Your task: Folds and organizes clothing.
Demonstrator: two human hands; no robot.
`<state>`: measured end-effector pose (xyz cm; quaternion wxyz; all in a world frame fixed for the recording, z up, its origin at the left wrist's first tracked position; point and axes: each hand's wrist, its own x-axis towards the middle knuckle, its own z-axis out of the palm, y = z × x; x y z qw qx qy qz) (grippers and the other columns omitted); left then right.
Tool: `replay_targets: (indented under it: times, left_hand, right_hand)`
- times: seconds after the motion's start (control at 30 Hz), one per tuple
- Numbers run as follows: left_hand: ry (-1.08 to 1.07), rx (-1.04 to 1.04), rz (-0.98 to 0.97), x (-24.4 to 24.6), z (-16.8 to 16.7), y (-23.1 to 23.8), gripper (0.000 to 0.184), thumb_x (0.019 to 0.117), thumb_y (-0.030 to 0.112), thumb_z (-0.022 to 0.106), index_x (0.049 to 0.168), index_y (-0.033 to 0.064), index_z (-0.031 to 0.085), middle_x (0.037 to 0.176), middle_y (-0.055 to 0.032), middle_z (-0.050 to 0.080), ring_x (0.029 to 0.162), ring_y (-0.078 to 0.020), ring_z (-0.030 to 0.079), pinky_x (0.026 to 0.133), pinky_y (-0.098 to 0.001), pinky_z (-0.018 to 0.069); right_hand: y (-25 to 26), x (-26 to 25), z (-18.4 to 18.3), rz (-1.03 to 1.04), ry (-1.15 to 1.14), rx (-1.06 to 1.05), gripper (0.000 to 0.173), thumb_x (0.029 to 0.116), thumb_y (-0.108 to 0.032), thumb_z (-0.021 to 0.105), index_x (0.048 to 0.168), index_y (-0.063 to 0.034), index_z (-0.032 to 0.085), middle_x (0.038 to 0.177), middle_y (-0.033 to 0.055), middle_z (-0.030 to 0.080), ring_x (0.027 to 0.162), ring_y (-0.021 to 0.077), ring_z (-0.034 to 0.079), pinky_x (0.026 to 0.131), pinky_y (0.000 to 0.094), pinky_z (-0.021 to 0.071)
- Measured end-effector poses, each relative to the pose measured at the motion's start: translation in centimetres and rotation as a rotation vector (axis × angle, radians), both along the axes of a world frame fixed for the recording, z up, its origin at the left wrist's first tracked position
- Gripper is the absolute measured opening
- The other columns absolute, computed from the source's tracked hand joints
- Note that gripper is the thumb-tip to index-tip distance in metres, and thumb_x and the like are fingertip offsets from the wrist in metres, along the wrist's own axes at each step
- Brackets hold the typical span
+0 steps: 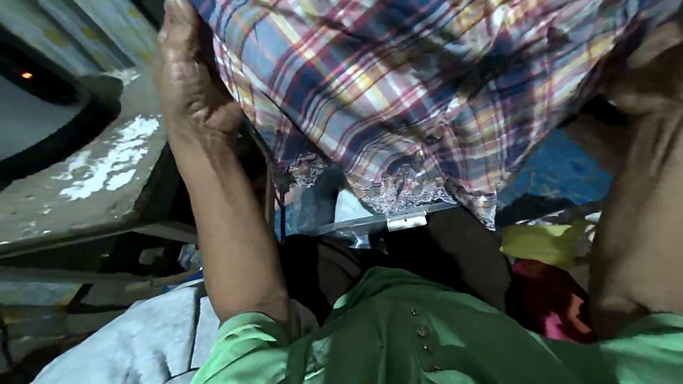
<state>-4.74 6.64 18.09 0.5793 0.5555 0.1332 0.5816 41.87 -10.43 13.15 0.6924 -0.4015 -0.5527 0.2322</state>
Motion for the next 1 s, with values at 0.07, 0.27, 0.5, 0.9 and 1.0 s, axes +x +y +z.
replay_targets:
  times: [0.07,0.27,0.5,0.9,1.0]
  left_hand:
    - [0.221,0.033,0.103,-0.1,-1.1,-1.0,0.031,0.1132,0.028,0.026,0.125,0.0151,0.052,0.106,0.0015,0.070,0.101,-0.0110,0.069,0.091,-0.0330,0.0594]
    - [0.462,-0.301,0.178,-1.1,-9.6,-1.9,0.024,0.1120,0.027,0.036,0.121,0.0169,0.055,0.090,0.0077,0.070,0.081,-0.0034,0.070,0.075,-0.0252,0.0608]
    - [0.193,-0.188,-0.039,-4.6,-16.6,-4.4,0.022,0.0921,0.043,0.073,0.103,0.0250,0.075,0.095,0.0086,0.076,0.087,-0.0020,0.071,0.078,-0.0240,0.0612]
    - [1.094,-0.417,0.046,-4.2,-21.4,-5.3,0.004,0.0969,-0.002,0.061,0.094,-0.0012,0.063,0.066,-0.0010,0.058,0.050,-0.0026,0.049,0.048,-0.0193,0.0432]
    - [1.282,-0.435,0.069,-4.4,-21.7,-5.3,0.016,0.0947,0.010,0.072,0.091,-0.0030,0.064,0.072,-0.0054,0.061,0.060,-0.0086,0.055,0.060,-0.0295,0.0508]
  right_hand:
    - [-1.5,-3.1,-2.4,0.071,-0.061,-0.196,0.027,0.0964,-0.017,0.062,0.119,-0.0312,0.057,0.093,-0.0219,0.069,0.077,-0.0079,0.065,0.069,0.0136,0.0575]
    - [-2.6,-5.9,-11.6,-0.099,0.248,-0.785,0.023,0.1096,-0.013,0.041,0.098,-0.0133,0.061,0.071,-0.0066,0.066,0.057,0.0018,0.061,0.054,0.0208,0.0547]
    - [-7.5,-8.1,-15.8,0.174,0.146,-0.787,0.017,0.0968,-0.018,0.054,0.111,-0.0192,0.064,0.081,-0.0100,0.072,0.067,-0.0010,0.066,0.062,0.0179,0.0578]
    - [-7.2,-11.5,-15.6,0.230,-0.460,-1.109,0.019,0.0944,-0.007,0.071,0.081,0.0026,0.062,0.075,0.0035,0.059,0.070,0.0072,0.055,0.072,0.0290,0.0477]
    - [-8.1,-10.8,-16.6,0.318,-0.044,-0.800,0.015,0.0842,-0.006,0.068,0.077,-0.0185,0.068,0.072,-0.0119,0.070,0.067,-0.0033,0.064,0.067,0.0174,0.0551]
